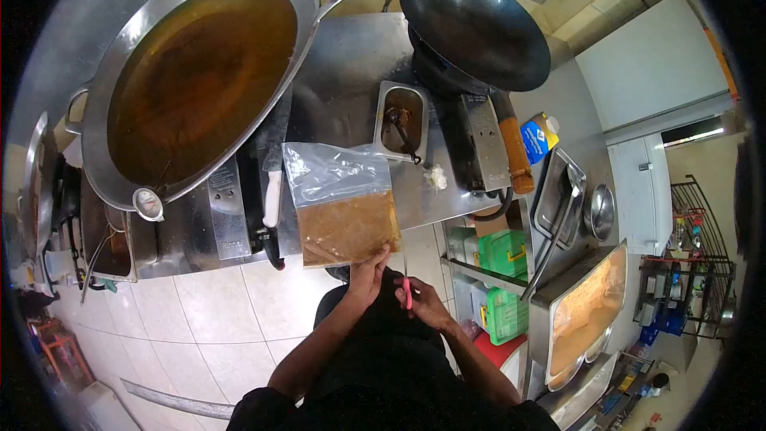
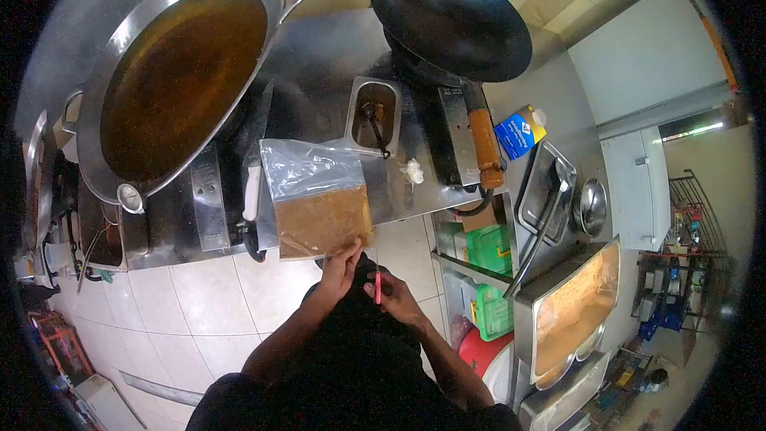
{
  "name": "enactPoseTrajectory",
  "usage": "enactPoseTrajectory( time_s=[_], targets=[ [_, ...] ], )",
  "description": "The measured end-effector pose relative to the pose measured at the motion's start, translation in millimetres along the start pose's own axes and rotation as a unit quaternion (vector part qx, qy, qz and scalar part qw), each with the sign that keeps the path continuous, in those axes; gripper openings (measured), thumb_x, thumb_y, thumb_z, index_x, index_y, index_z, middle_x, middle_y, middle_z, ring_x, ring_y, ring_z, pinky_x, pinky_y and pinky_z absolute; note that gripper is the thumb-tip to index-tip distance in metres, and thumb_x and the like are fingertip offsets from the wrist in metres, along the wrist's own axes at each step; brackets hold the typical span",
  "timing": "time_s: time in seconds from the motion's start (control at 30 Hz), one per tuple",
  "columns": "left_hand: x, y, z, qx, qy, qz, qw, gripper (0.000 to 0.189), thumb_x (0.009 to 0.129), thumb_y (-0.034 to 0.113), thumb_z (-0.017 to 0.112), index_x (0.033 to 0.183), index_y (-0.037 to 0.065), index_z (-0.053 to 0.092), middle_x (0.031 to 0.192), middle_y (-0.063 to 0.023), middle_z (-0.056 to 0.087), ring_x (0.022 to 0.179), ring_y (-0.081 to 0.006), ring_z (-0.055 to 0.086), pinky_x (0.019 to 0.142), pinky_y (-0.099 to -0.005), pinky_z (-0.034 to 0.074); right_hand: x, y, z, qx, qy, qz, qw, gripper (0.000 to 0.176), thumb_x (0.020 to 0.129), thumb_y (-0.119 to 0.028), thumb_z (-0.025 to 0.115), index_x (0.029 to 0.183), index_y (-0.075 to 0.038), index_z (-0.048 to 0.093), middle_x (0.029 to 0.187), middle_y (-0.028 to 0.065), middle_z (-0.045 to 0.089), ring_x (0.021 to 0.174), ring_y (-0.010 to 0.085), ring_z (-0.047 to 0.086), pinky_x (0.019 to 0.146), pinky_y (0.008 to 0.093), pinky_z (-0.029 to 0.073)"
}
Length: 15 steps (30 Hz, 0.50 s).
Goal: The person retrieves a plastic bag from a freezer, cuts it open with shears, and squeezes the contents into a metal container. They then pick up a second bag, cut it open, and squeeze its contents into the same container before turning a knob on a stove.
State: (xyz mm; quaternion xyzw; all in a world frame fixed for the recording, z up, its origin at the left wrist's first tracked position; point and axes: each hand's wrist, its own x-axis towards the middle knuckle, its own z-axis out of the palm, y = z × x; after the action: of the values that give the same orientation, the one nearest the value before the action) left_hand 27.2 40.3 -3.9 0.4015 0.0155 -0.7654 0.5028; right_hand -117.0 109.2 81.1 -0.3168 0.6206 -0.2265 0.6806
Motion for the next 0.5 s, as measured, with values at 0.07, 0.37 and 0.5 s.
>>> enactPoseTrajectory(
  time_s=[0.07,0.37,0.5],
  targets=[
    [-1,-2,0,0.007,0.002,-0.013,1.000,0.038,0.084,-0.004,0.071,0.118,0.005,0.056,0.114,-0.0056,0.062,0.106,-0.0172,0.063,0.093,-0.0289,0.055,9,10,3,0.016,0.007,-0.012,1.000,0.045,0.092,-0.038,0.068,0.120,-0.004,0.058,0.084,0.0008,0.058,0.070,0.0092,0.055,0.052,0.0228,0.042],
    [-2,-1,5,0.026,0.017,-0.019,0.999,0.035,0.082,-0.005,0.073,0.112,0.004,0.058,0.108,-0.0065,0.063,0.097,-0.0170,0.066,0.084,-0.0256,0.057,31,22,4,0.053,0.059,-0.098,0.992,0.030,0.087,-0.031,0.076,0.098,-0.003,0.068,0.084,-0.0005,0.063,0.074,0.0076,0.054,0.066,0.0249,0.043],
    [-4,-1,9,0.043,0.029,-0.010,0.999,0.034,0.082,-0.004,0.074,0.111,0.004,0.059,0.105,-0.0061,0.064,0.094,-0.0162,0.066,0.081,-0.0250,0.058,31,22,-1,0.020,0.067,-0.052,0.996,0.028,0.086,-0.028,0.077,0.096,-0.003,0.068,0.081,-0.0013,0.063,0.073,0.0073,0.054,0.066,0.0246,0.044]
  ],
)
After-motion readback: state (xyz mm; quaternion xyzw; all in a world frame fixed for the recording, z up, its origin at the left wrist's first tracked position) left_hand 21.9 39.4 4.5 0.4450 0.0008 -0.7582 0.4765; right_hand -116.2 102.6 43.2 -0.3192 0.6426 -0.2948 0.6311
